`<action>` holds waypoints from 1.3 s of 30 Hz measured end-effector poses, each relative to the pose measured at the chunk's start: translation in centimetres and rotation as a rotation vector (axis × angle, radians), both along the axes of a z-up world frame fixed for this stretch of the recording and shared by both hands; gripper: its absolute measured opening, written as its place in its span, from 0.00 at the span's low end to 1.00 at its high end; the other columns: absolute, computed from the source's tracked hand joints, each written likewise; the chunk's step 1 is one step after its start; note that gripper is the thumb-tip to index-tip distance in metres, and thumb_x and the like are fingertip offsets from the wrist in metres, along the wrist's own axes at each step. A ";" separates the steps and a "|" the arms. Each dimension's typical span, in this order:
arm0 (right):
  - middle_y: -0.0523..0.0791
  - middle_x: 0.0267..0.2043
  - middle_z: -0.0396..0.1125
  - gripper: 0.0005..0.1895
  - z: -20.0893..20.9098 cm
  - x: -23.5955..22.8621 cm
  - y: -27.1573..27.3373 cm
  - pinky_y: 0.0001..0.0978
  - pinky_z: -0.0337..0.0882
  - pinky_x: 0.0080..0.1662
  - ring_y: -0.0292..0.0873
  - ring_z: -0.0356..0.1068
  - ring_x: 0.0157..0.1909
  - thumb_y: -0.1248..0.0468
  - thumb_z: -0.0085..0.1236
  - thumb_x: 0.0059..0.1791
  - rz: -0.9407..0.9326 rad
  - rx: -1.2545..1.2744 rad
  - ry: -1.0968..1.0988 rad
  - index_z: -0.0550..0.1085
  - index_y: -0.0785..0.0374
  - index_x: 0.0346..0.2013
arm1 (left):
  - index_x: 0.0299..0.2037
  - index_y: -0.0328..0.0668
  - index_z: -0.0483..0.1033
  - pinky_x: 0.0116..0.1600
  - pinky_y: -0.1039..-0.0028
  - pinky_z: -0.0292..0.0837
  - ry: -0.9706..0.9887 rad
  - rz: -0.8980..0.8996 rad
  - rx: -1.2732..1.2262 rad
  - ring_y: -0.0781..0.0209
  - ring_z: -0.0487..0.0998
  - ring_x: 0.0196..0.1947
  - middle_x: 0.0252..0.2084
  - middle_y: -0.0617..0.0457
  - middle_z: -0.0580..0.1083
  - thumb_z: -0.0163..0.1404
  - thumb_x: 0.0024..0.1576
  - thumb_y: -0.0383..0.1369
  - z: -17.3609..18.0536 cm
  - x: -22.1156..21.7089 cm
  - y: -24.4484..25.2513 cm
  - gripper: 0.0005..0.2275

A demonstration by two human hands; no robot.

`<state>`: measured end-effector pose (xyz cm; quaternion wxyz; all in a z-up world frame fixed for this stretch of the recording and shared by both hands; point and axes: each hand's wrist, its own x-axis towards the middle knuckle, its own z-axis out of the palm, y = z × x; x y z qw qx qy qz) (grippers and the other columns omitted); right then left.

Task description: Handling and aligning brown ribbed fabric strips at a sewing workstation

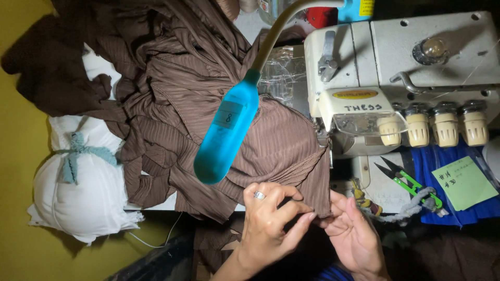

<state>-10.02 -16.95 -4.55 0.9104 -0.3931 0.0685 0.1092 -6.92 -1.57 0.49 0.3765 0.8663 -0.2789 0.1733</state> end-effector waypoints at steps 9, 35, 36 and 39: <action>0.58 0.44 0.63 0.22 -0.4 -0.3 0.9 0.36 0.62 0.49 0.49 0.64 0.46 0.71 0.49 0.39 -0.083 -0.147 -0.073 0.60 0.78 0.46 | 0.22 0.46 0.65 0.43 0.65 0.49 -0.022 0.143 0.005 0.60 0.67 0.28 0.27 0.58 0.67 0.48 0.47 0.34 -0.5 -0.1 -0.7 0.06; 0.53 0.31 0.69 0.08 -2.2 -1.1 1.3 0.33 0.72 0.35 0.44 0.69 0.31 0.71 0.44 0.42 -0.240 -0.317 0.028 0.68 0.73 0.33 | 0.36 0.44 0.67 0.39 0.68 0.56 -0.203 0.395 0.372 0.57 0.65 0.31 0.32 0.52 0.65 0.41 0.52 0.44 1.1 2.0 0.4 0.13; 0.54 0.30 0.69 0.08 -2.3 -1.1 1.3 0.35 0.72 0.35 0.45 0.69 0.30 0.71 0.44 0.42 -0.247 -0.311 0.030 0.68 0.73 0.33 | 0.32 0.43 0.66 0.38 0.68 0.54 -0.214 0.312 0.358 0.56 0.64 0.31 0.32 0.52 0.64 0.41 0.50 0.37 1.4 2.3 0.5 0.07; 0.53 0.29 0.69 0.06 -1.9 -1.1 1.4 0.36 0.73 0.36 0.44 0.69 0.30 0.71 0.45 0.42 -0.252 -0.313 0.022 0.68 0.73 0.31 | 0.26 0.41 0.64 0.37 0.66 0.53 -0.165 0.152 0.315 0.53 0.62 0.30 0.31 0.50 0.63 0.44 0.48 0.32 1.7 3.1 0.8 0.05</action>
